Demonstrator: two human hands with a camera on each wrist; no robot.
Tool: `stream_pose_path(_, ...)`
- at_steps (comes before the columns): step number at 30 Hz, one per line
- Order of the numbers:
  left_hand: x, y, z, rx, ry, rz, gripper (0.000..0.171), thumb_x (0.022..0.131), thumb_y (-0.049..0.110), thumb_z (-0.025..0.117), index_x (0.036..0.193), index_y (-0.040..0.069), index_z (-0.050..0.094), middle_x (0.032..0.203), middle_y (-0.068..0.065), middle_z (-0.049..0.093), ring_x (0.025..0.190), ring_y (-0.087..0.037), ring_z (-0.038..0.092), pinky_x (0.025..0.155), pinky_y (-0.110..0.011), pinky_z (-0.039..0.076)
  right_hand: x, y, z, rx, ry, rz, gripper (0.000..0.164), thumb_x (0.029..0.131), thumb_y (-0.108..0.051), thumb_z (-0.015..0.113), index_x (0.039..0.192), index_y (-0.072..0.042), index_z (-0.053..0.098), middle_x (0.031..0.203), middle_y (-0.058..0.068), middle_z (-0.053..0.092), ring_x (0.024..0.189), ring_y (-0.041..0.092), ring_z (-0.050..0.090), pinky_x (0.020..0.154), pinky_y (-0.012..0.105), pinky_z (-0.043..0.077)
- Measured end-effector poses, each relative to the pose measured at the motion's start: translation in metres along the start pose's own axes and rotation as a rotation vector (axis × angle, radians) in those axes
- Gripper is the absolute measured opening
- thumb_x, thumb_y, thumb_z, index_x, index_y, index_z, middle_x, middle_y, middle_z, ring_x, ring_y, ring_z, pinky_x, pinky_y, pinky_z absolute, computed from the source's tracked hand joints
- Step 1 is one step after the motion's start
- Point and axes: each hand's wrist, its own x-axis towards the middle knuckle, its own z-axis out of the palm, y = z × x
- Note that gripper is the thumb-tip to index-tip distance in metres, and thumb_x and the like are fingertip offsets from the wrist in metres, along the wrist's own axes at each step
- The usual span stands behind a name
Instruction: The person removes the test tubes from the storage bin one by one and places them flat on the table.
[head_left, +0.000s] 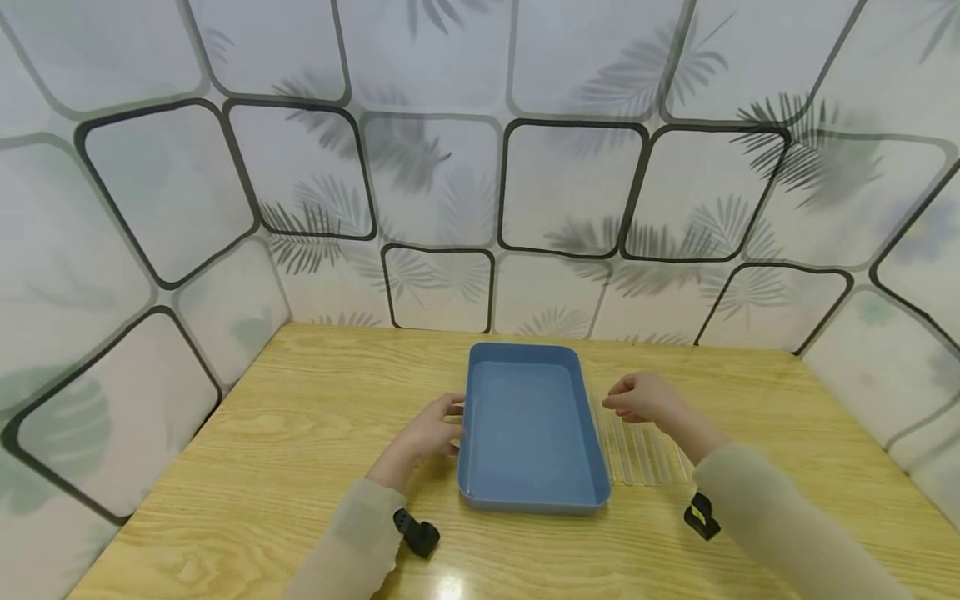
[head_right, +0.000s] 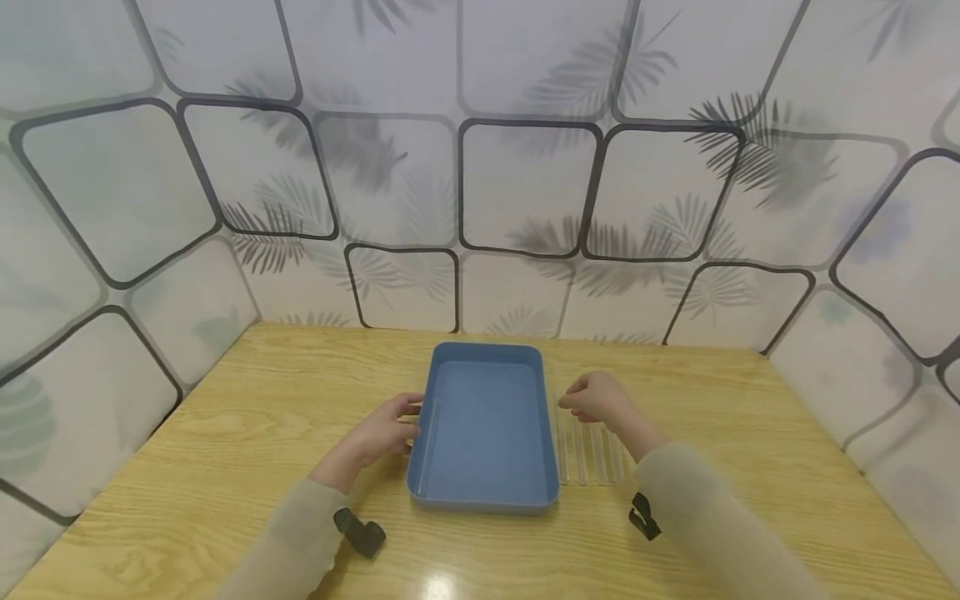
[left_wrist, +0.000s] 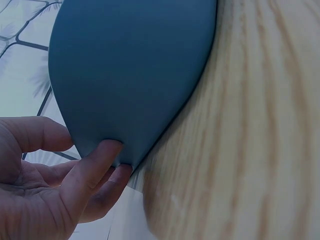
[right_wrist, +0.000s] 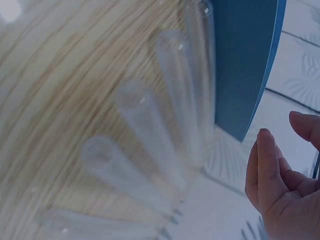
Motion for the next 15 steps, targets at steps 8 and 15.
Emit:
stream_pose_path(8, 0.002, 0.000, 0.001, -0.025, -0.007, 0.004, 0.059, 0.077, -0.009, 0.045, 0.134, -0.002, 0.028, 0.129, -0.027, 0.032, 0.100, -0.033, 0.050, 0.068, -0.040, 0.050, 0.001, -0.020, 0.013, 0.015, -0.045, -0.023, 0.027, 0.081, -0.013, 0.061, 0.099, 0.007, 0.055, 0.088, 0.013, 0.058, 0.077, 0.022, 0.057, 0.066, 0.033, 0.050)
stream_pose_path(15, 0.002, -0.001, 0.000, -0.023, -0.008, 0.005, 0.059, 0.078, -0.009, 0.044, 0.135, -0.002, 0.027, 0.129, -0.027, 0.032, 0.101, -0.033, 0.049, 0.069, -0.041, 0.050, 0.002, -0.022, 0.018, 0.111, -0.134, -0.106, 0.033, 0.078, -0.021, 0.066, 0.095, 0.005, 0.059, 0.085, 0.012, 0.059, 0.073, 0.019, 0.058, 0.065, 0.031, 0.051)
